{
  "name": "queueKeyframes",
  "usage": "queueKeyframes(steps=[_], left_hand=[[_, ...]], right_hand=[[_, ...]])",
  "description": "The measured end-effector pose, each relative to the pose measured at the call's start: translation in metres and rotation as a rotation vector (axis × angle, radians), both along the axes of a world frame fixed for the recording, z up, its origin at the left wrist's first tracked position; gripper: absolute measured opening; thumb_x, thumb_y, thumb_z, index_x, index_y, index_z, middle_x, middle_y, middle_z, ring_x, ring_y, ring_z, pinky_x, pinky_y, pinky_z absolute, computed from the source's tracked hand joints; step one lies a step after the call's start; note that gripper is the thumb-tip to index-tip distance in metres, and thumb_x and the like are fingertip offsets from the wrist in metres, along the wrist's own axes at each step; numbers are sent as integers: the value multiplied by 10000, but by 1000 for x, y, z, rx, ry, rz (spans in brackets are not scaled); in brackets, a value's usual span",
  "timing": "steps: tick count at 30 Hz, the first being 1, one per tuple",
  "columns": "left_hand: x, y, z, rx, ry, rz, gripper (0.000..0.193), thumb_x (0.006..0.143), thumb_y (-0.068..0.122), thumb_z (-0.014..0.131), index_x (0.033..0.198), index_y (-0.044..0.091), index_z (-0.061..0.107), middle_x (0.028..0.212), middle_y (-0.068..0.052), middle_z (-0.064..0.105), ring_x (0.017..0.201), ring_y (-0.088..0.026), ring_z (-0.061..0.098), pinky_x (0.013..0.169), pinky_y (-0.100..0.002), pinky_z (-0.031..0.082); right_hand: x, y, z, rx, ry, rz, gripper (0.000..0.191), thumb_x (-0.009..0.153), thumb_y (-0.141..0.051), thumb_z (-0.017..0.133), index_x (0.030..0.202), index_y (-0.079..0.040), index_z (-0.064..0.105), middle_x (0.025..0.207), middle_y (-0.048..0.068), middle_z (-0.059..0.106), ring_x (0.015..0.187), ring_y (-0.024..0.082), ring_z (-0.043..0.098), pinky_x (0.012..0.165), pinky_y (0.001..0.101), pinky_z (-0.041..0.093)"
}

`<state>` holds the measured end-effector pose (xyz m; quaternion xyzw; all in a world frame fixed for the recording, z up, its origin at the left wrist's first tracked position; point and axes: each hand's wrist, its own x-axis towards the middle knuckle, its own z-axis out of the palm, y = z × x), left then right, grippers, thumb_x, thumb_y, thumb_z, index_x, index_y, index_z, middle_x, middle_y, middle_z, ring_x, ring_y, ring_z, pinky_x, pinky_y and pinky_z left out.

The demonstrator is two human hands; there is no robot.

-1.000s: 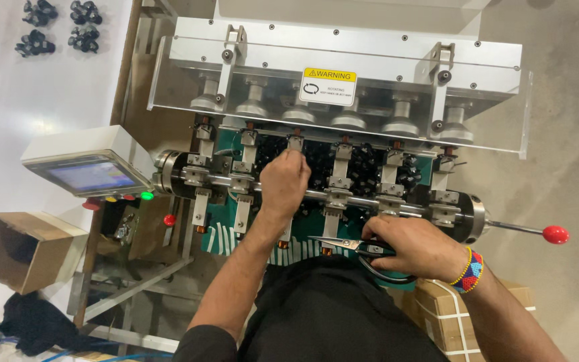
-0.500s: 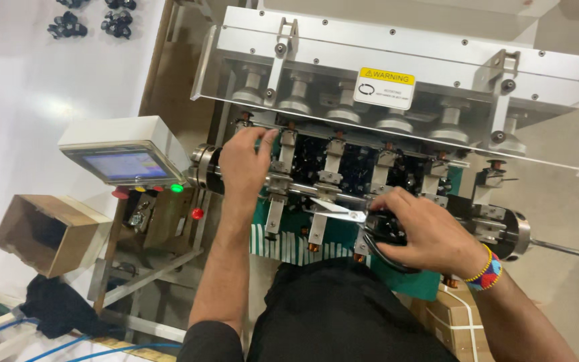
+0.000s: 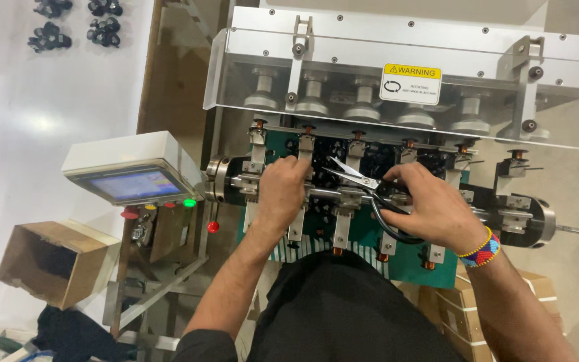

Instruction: The person operates a small benchtop winding machine: they place small black coil components into the machine's holders, pull the red-handled lever to run the machine, and use scissors to trim excess wire from the wound parts. They set finished parts on the green mat and continue loading the next components.

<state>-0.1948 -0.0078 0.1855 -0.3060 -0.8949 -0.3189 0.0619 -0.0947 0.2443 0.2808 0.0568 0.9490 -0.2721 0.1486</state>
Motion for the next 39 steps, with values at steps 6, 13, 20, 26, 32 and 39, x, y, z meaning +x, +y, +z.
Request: queueKeyframes(steps=[6, 13, 20, 26, 32, 39], left_hand=[[-8, 17, 2, -184, 75, -157, 149, 812, 0, 655, 931, 89, 657, 937, -96, 647, 941, -304, 622, 798, -451, 470], [-31, -4, 8, 540, -183, 48, 78, 1000, 10, 625, 1069, 35, 651, 1216, -137, 636, 1091, -219, 644, 855, -333, 568], [-50, -5, 10, 800, -633, 13, 115, 1070, 79, 572, 1069, 47, 682, 1051, -48, 767, 889, -111, 682, 804, -270, 561], [-20, 4, 10, 236, -116, -66, 75, 920, 89, 671, 980, 85, 717, 862, -64, 731, 936, -255, 639, 854, -434, 384], [-8, 33, -1, 105, -62, -154, 39, 929, 79, 666, 935, 100, 700, 807, -36, 697, 943, -247, 629, 905, -464, 379], [6, 9, 16, 171, -130, -439, 117, 904, 198, 746, 898, 86, 716, 851, -52, 707, 818, -232, 617, 763, -410, 451]], right_hand=[[3, -5, 13, -38, -46, -121, 555, 728, -346, 789, 1207, -126, 616, 1111, 63, 641, 822, 241, 682, 728, 384, 567], [6, -15, 27, -57, -89, -180, 559, 752, -369, 818, 1220, -138, 617, 1062, 46, 639, 748, 212, 673, 717, 365, 569], [11, -23, 24, -77, -126, -163, 592, 748, -349, 832, 1253, -136, 609, 1073, 59, 659, 867, 223, 688, 754, 357, 581], [19, -18, 21, -117, -37, -152, 577, 717, -307, 822, 1215, -99, 618, 1091, 78, 693, 961, 225, 709, 781, 346, 579], [19, -13, 28, -82, -188, -308, 597, 746, -331, 853, 1266, -140, 630, 1067, 62, 729, 861, 226, 712, 760, 352, 582], [15, -10, 34, -106, -27, -236, 581, 693, -257, 828, 1210, -93, 619, 1050, 93, 694, 861, 217, 694, 749, 358, 567]])
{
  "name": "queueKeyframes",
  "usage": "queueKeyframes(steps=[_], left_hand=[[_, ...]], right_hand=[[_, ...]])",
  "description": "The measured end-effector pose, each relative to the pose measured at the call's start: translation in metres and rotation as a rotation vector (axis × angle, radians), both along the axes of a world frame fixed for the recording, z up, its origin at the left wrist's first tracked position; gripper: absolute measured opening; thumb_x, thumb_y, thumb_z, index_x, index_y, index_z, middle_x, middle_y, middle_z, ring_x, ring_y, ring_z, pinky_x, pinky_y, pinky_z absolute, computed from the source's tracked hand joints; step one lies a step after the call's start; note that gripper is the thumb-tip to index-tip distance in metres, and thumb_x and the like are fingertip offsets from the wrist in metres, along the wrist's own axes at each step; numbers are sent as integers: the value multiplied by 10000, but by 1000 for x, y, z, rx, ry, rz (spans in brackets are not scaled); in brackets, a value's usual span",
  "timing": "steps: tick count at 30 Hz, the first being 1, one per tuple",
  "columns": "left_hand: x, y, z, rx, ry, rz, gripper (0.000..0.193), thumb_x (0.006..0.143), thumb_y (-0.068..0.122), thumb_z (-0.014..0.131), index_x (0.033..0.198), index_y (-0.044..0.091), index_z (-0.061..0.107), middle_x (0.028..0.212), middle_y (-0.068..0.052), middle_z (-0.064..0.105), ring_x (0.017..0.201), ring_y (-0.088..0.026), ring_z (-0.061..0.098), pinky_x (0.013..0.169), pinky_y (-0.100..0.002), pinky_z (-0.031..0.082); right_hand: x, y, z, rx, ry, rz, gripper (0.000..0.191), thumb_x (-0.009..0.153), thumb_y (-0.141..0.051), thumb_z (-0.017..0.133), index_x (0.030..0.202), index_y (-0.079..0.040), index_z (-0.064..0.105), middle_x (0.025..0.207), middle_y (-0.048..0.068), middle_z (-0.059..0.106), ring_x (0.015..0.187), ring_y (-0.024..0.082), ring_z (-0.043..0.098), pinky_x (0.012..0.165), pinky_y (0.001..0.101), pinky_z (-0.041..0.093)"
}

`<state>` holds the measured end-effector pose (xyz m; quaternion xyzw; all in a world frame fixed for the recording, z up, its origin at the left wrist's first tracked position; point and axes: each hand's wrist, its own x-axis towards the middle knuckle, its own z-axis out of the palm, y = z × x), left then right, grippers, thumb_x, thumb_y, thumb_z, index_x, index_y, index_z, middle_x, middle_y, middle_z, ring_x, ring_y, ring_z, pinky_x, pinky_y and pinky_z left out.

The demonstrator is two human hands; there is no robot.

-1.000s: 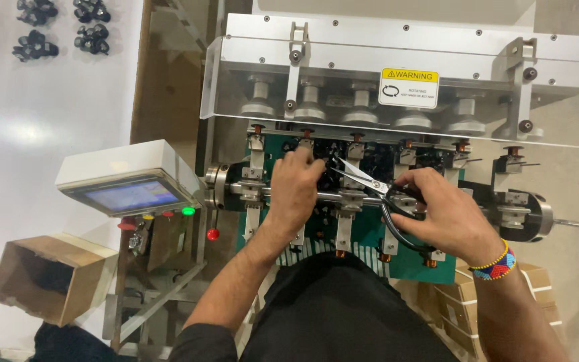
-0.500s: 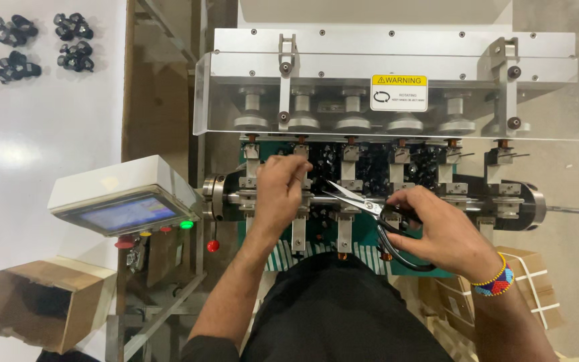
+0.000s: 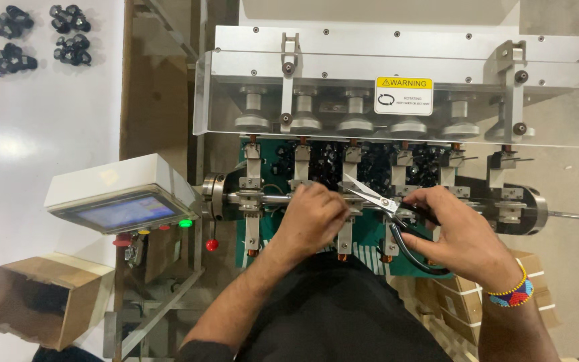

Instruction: The person operates a small benchtop winding machine: they place small black coil components into the machine's holders, pull the red-handled lever to run the machine, and use scissors to trim excess wire from the wound parts. They set finished parts on the green mat and continue loading the next components.

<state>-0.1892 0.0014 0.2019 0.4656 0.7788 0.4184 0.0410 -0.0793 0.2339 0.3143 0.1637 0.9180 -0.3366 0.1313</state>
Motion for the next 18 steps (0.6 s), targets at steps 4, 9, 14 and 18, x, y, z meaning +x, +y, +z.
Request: queueKeyframes(steps=[4, 9, 14, 18], left_hand=[[-11, -51, 15, 36, -218, 189, 239, 943, 315, 784, 807, 123, 741, 805, -14, 729, 680, -136, 674, 593, -306, 534], [-72, -118, 16, -32, -174, 785, 231, 987, 250, 712, 948, 25, 746, 910, -136, 716, 732, -265, 670, 637, -381, 514], [-102, -126, -9, -177, -52, 587, 258, 913, 298, 753, 913, 44, 797, 950, -164, 732, 893, -365, 657, 802, -476, 508], [-105, -121, -27, -324, -121, 524, 278, 836, 322, 771, 855, 46, 799, 957, -164, 730, 920, -370, 645, 819, -493, 498]], right_hand=[[-10, -9, -2, 42, -5, 42, 562, 723, -324, 833, 1185, -84, 621, 1031, 103, 652, 820, 260, 677, 752, 385, 560], [-49, -55, -19, 81, 97, 246, 606, 710, -373, 786, 1199, -60, 614, 1046, 151, 628, 909, 336, 656, 797, 462, 523], [-101, -110, -47, 115, 37, 397, 603, 727, -417, 761, 1205, -85, 602, 1085, 152, 629, 899, 352, 670, 833, 467, 533], [-122, -134, -60, 186, 47, 478, 573, 736, -426, 781, 1181, -114, 599, 1100, 143, 644, 888, 377, 669, 825, 482, 527]])
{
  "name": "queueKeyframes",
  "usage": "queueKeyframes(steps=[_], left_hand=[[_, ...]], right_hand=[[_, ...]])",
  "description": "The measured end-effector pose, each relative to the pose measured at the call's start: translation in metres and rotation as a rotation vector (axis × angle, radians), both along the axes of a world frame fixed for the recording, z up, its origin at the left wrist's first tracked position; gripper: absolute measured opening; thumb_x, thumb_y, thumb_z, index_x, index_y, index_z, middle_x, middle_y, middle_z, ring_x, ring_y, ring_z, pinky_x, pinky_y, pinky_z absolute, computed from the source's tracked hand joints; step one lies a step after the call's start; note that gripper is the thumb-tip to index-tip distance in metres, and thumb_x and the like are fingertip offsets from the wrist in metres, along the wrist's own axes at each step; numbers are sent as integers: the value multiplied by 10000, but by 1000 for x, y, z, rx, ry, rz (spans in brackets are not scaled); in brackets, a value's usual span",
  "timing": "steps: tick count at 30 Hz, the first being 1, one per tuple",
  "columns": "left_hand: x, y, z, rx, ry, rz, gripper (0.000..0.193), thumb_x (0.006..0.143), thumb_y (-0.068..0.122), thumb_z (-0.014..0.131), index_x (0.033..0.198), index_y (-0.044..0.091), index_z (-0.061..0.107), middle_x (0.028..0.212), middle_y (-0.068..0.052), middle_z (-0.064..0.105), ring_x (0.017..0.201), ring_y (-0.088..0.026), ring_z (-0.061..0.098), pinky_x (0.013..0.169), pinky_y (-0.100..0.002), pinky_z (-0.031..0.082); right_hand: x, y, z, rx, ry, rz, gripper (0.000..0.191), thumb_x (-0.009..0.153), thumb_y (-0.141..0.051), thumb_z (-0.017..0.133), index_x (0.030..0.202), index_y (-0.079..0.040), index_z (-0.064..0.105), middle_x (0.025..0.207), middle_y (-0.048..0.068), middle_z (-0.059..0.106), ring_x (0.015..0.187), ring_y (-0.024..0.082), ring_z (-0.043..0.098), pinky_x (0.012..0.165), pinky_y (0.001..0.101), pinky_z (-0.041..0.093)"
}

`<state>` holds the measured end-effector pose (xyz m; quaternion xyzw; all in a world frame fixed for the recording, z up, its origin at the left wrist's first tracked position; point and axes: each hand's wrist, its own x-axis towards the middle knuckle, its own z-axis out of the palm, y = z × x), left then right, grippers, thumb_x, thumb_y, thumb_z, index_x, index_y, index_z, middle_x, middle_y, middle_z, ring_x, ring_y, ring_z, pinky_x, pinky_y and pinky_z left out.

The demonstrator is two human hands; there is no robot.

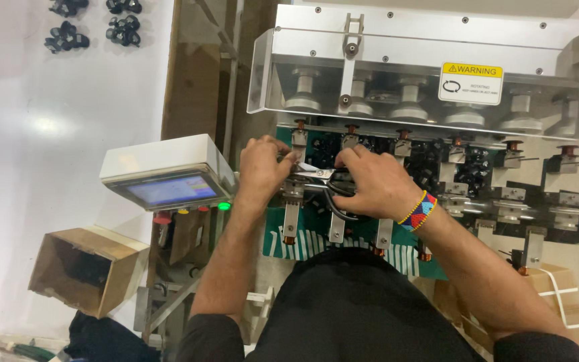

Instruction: The person operates a small benchtop winding machine: they place small black coil components into the machine's holders, pull the red-handled lever to run the machine, and use scissors to trim excess wire from the wound parts. They set finished parts on the green mat and continue loading the next components.

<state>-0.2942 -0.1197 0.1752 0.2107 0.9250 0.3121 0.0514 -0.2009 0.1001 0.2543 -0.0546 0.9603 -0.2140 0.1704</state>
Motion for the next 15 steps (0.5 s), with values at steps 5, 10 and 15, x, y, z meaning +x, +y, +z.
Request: queueKeyframes(steps=[5, 10, 15], left_hand=[[-3, 2, 3, 183, 229, 53, 133, 883, 175, 722, 874, 44, 698, 978, -134, 706, 924, -362, 626, 798, -506, 472], [11, 18, 18, 210, 389, 98, 82, 917, 103, 699, 951, 53, 643, 997, -130, 666, 933, -343, 596, 796, -470, 432], [39, 28, 11, 227, 348, 33, 90, 887, 89, 697, 945, 49, 641, 959, -100, 689, 900, -312, 604, 791, -452, 424]], right_hand=[[3, -10, 2, -44, 12, -41, 444, 800, -333, 780, 1152, -131, 599, 1053, 101, 708, 952, 329, 698, 804, 451, 552], [36, 0, 18, -187, -43, -4, 423, 777, -278, 796, 1115, -113, 604, 1027, 99, 716, 953, 290, 711, 785, 422, 564], [100, 34, 18, -257, -257, -93, 457, 747, -256, 817, 1159, -162, 642, 946, 54, 734, 874, 226, 736, 763, 367, 580]])
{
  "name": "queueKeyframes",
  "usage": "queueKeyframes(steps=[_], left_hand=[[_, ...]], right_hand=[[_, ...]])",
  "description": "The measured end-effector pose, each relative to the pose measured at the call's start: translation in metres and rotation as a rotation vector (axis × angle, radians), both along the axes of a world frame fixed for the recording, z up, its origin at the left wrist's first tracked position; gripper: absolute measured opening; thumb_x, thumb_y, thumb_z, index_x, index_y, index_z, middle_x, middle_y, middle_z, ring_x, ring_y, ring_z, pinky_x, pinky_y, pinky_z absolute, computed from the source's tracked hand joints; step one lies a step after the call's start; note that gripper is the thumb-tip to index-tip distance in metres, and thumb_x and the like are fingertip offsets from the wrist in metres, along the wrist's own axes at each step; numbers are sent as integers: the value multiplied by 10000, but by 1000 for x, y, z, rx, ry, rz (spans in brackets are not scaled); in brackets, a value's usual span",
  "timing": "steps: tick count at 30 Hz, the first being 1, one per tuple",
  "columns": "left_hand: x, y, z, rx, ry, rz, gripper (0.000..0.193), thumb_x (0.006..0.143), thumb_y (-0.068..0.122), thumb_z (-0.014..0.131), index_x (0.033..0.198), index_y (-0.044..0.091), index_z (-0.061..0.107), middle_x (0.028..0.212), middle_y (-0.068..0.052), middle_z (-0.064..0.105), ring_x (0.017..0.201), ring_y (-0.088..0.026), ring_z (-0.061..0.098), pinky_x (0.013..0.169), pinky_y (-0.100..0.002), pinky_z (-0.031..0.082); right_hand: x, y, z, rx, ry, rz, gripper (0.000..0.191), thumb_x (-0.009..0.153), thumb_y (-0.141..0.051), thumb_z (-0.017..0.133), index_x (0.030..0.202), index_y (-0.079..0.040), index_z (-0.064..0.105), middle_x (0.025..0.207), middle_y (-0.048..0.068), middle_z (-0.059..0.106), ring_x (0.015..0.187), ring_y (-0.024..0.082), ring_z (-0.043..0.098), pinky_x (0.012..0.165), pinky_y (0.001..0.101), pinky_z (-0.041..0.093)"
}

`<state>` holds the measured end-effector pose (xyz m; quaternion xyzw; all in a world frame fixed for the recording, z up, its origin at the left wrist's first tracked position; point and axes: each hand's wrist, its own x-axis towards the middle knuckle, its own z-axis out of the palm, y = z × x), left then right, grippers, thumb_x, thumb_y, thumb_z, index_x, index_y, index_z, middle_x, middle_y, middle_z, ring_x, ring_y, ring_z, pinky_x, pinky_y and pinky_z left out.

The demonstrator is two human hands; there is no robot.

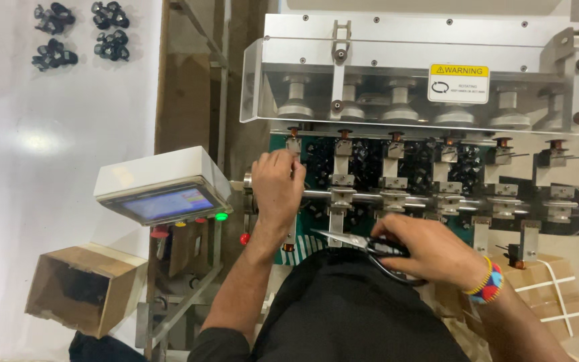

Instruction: The person operates a small benchtop winding machine: they place small black coil components into the machine's holders, pull the red-handled lever to run the machine, and use scissors to trim excess wire from the wound parts. They set finished parts on the green mat and continue loading the next components.

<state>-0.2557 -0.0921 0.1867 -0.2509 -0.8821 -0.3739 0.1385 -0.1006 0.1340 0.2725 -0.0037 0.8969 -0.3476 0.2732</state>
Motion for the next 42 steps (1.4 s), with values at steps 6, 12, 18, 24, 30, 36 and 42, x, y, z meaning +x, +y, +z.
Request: queueKeyframes(steps=[6, 12, 18, 24, 30, 36, 42], left_hand=[[-2, 23, -26, -109, 103, -34, 50, 878, 89, 708, 875, 67, 663, 850, -97, 685, 852, -308, 626, 797, -459, 442], [-2, 43, -38, -191, 95, -27, 46, 888, 107, 708, 877, 68, 687, 845, -106, 698, 833, -311, 658, 771, -459, 461], [12, 56, -17, -312, 95, -19, 97, 928, 163, 725, 899, 71, 709, 890, -113, 718, 867, -321, 659, 778, -467, 459], [87, 82, 33, -166, 187, -94, 185, 987, 231, 723, 1001, 46, 725, 1040, -111, 755, 966, -319, 661, 822, -462, 454], [210, 177, 35, -207, -168, -606, 193, 914, 239, 758, 955, 51, 747, 967, -100, 754, 897, -290, 703, 781, -437, 553], [335, 318, 1, -357, 122, -1040, 645, 656, 78, 743, 1294, 37, 654, 1511, -154, 516, 1011, -296, 614, 835, -412, 529], [372, 381, -14, -533, 394, -727, 109, 797, 143, 672, 895, 109, 703, 1019, -82, 606, 1048, -273, 606, 934, -403, 484]], right_hand=[[137, 63, -68, -273, -594, -340, 359, 834, -209, 847, 1142, -120, 685, 821, 41, 792, 724, 109, 641, 668, 282, 524], [260, 114, -222, -435, -371, -817, 355, 840, -68, 761, 1182, -14, 679, 883, 65, 640, 779, 141, 595, 703, 310, 526], [231, 166, -315, 477, 476, -808, 558, 835, -358, 756, 1281, -53, 614, 1122, 188, 710, 1010, 407, 674, 861, 471, 544], [169, 229, -325, 543, 408, -834, 556, 908, -307, 685, 1396, -82, 540, 1129, 241, 675, 954, 467, 647, 794, 546, 518], [184, 245, -308, 529, 587, -797, 527, 961, -244, 632, 1459, -120, 513, 1223, 255, 640, 1078, 475, 605, 912, 576, 482], [290, 202, -302, 193, 764, -545, 463, 857, -200, 695, 1299, -102, 601, 1253, 178, 650, 1188, 384, 580, 980, 491, 482], [422, 207, -341, -234, 247, -533, 359, 846, -266, 711, 1164, -101, 685, 1046, 128, 743, 943, 303, 735, 857, 428, 580]])
